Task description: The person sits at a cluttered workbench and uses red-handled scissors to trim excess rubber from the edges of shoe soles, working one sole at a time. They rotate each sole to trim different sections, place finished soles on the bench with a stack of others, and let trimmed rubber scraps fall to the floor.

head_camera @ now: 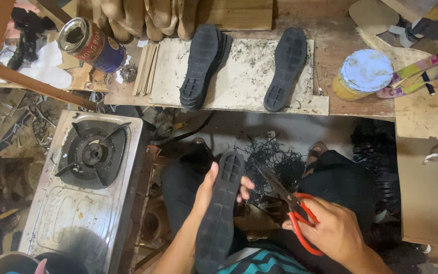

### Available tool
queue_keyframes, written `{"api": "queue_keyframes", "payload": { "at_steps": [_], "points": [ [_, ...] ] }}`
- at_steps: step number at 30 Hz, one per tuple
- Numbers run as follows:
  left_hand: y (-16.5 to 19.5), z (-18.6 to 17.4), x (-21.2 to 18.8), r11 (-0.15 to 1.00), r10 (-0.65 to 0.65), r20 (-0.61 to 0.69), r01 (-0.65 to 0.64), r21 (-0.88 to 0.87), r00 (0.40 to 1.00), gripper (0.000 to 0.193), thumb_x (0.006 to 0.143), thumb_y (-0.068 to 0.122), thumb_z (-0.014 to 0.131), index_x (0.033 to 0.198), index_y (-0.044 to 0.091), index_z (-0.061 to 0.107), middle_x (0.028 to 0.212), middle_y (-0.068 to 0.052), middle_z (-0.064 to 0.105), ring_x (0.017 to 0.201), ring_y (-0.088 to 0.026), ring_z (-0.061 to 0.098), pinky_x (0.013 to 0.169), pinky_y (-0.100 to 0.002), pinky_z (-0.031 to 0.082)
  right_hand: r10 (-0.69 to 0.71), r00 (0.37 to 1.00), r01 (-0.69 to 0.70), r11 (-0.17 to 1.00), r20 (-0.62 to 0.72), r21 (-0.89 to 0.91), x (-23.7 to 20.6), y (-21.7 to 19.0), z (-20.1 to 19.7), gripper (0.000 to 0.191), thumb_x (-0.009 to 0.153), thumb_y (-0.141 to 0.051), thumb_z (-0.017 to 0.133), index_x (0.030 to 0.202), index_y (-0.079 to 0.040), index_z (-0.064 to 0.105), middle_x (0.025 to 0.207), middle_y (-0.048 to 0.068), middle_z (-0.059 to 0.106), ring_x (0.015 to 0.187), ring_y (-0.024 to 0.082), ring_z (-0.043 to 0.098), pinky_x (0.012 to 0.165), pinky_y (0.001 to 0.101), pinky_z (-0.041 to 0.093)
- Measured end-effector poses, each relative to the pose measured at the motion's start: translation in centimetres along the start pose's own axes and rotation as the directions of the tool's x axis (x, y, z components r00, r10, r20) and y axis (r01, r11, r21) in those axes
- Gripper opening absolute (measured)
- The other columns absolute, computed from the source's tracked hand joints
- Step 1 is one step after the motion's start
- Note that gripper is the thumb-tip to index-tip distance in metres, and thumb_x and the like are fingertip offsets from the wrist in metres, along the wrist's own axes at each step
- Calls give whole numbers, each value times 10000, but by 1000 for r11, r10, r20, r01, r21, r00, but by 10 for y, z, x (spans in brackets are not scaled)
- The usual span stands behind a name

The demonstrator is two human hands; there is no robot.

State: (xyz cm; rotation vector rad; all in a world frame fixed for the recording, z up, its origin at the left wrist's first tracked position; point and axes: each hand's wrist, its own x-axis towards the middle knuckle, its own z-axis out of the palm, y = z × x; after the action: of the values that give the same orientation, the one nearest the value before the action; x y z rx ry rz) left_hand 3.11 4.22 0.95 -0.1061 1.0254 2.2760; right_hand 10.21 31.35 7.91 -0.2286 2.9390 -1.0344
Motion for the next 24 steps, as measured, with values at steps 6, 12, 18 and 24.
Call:
{"api": "queue_keyframes", "payload": {
  "at_steps": [6, 12, 18, 24],
  "points": [
    [10, 20, -14, 994, -85, 24, 86, -66, 996, 816, 1075, 625, 224, 1145, -93, 604, 983, -225, 726, 701, -210, 656, 605, -290, 528, -139, 987, 120, 974, -86, -194, 10, -10, 0, 502, 592, -424, 898, 891, -69, 706, 846, 62, 732, 637, 293, 697, 579, 396, 541],
    [10, 31, -23, 995, -99, 83, 101, -16, 992, 760, 1083, 591, 234, 1226, -65, 592, 929, -251, 704, 644, -220, 648, 551, -294, 514, -238, 969, 219, 954, -70, -207, 14, -12, -4, 558, 602, -451, 884, 934, -43, 697, 902, 65, 729, 622, 276, 684, 556, 379, 532],
    [19, 30, -27, 981, -191, 133, 195, -15, 973, 729, 1084, 563, 250, 1226, -61, 599, 900, -248, 712, 617, -225, 650, 522, -287, 501, -183, 983, 184, 973, 20, -141, 12, -4, -12, 493, 610, -426, 890, 940, -105, 715, 851, 45, 726, 613, 264, 699, 549, 383, 546],
    [36, 36, -40, 971, -235, 189, 222, 87, 953, 782, 1169, 551, 273, 1023, -112, 660, 918, -227, 718, 675, -170, 633, 587, -273, 502, -214, 976, 217, 965, 34, -148, 9, 6, -23, 531, 564, -429, 884, 938, -92, 713, 876, 50, 725, 593, 282, 680, 544, 383, 536]
  ]
}}
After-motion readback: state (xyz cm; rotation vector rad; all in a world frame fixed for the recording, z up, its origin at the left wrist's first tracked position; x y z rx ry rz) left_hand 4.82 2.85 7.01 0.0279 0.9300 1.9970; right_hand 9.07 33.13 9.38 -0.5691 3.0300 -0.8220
